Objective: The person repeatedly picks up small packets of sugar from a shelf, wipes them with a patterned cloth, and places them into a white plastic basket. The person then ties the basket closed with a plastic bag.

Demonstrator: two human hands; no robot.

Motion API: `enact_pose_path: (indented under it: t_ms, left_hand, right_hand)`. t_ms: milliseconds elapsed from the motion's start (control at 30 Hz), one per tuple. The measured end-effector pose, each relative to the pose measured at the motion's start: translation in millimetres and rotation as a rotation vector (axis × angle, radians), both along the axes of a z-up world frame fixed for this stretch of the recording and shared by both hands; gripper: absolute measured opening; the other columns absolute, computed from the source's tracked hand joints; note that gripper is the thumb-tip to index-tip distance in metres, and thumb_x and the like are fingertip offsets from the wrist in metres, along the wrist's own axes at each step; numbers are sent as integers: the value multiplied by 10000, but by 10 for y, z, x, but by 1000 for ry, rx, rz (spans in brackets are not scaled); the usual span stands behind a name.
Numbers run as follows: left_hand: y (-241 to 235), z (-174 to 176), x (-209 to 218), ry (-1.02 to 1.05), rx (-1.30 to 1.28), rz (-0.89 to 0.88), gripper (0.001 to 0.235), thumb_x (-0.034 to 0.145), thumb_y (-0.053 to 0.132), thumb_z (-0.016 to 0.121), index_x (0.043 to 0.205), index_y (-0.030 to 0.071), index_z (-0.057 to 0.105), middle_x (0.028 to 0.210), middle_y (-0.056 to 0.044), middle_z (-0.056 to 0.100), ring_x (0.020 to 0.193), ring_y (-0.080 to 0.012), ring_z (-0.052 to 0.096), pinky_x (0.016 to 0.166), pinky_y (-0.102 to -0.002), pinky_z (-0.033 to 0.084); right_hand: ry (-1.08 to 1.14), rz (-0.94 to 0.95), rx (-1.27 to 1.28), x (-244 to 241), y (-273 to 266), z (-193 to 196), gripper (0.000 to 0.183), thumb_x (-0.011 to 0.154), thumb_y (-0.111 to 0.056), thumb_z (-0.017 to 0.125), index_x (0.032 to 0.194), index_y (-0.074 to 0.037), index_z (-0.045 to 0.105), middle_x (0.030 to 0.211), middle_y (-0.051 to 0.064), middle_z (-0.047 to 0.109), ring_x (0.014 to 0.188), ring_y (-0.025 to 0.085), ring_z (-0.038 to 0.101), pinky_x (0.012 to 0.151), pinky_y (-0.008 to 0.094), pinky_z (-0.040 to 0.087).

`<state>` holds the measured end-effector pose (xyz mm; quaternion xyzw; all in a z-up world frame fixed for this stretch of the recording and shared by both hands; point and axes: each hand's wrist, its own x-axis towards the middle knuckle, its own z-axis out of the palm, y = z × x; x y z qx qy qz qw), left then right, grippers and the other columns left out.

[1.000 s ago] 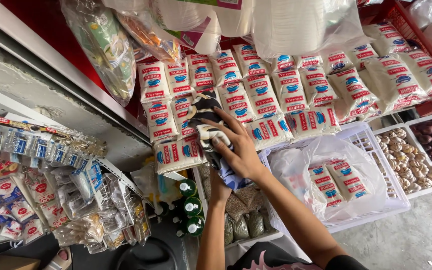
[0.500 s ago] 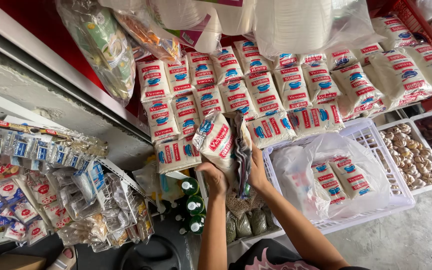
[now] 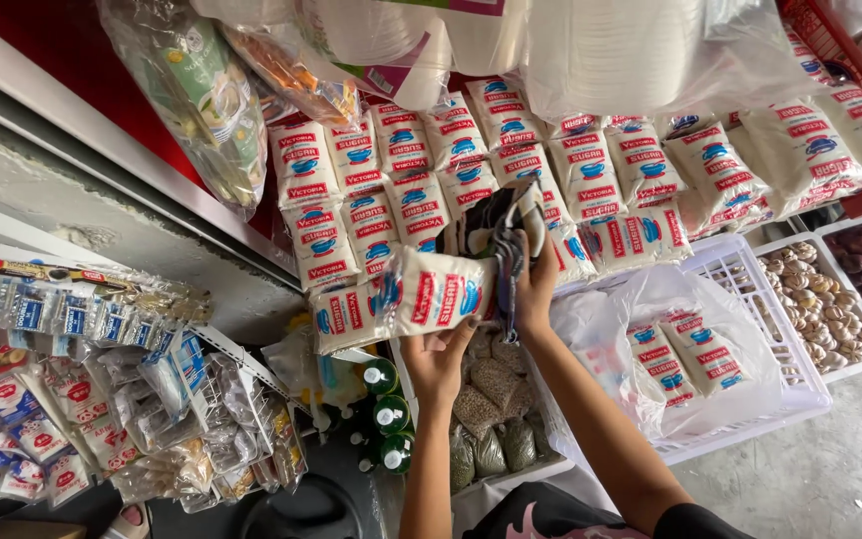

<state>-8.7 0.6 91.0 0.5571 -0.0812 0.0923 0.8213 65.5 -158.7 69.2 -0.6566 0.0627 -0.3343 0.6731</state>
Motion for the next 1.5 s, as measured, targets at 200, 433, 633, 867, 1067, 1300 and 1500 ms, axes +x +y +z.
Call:
enact_pose_path:
  t_ms: [200,433,633,867,1067,1300,1500]
  left_hand:
    - [167,-140,-154,-90,-56,127,558,890,-89,797,1398,-32,572,1379,-185,669,1270,-300,671,1106,-491,525]
    - [234,-187,-278,78,-182,211,645,819,-55,823,1389,12,528,1354,-135,634,1253,-261,631,1116,-500,516]
    - [118,-192,-299,171,-142,89,576,844,-43,809,1366,-6,571,1348,-152,668,1239,-265,661,1131,-471,518]
    - [-117,-102,-151,129,-226,-36,578,831,0,834,1346,16,573,1329,-130,661,1226,-242,656,1109,-454,519]
    - [-512,-136,-107,175,-84,-165,515,797,47,880,1254,-3,649,1188,-144,736,1105,-242,721,1020,-428,584]
    - [-1427,-49,-125,252,62,-437,465,745,55,918,1155,-9,708,1083,-113,761,959,-166,733,886,-342,601]
    - [-2412,-109,-108,59,229,-814,416,757,-21,851,1160,19,761,1128,-78,779,1022,-116,725,914,-281,595]
  right_hand:
    - [138,-208,-311,195,129,248,401,1037,-143,665,1389,6,544,1179,194,717,1072,258,714,932,345,545]
    - [-54,-51,-844,374,191,503,551,872,-212,817,1362,-68,609,1333,154,574,1233,340,554,1010,484,471]
    - [40,513,-890,443,-187,58,488,940,-374,664,1337,-92,679,1423,138,634,1463,362,436,1218,535,269]
    - [310,981,95,-301,-691,614,627,963,-374,571,1495,-44,537,1398,121,661,1254,213,629,1056,395,485]
    - [368,814,11,-954,-1102,327,663,821,-103,829,1418,1,559,1342,88,644,1176,146,636,1005,348,563]
    - [323,517,252,-1705,-1850,-265,553,804,11,826,1311,2,607,1253,80,651,1116,144,644,949,333,583]
    - [202,221,337,-2187,-2674,-728,448,781,104,793,1163,-30,601,1162,45,647,1104,149,658,943,337,597]
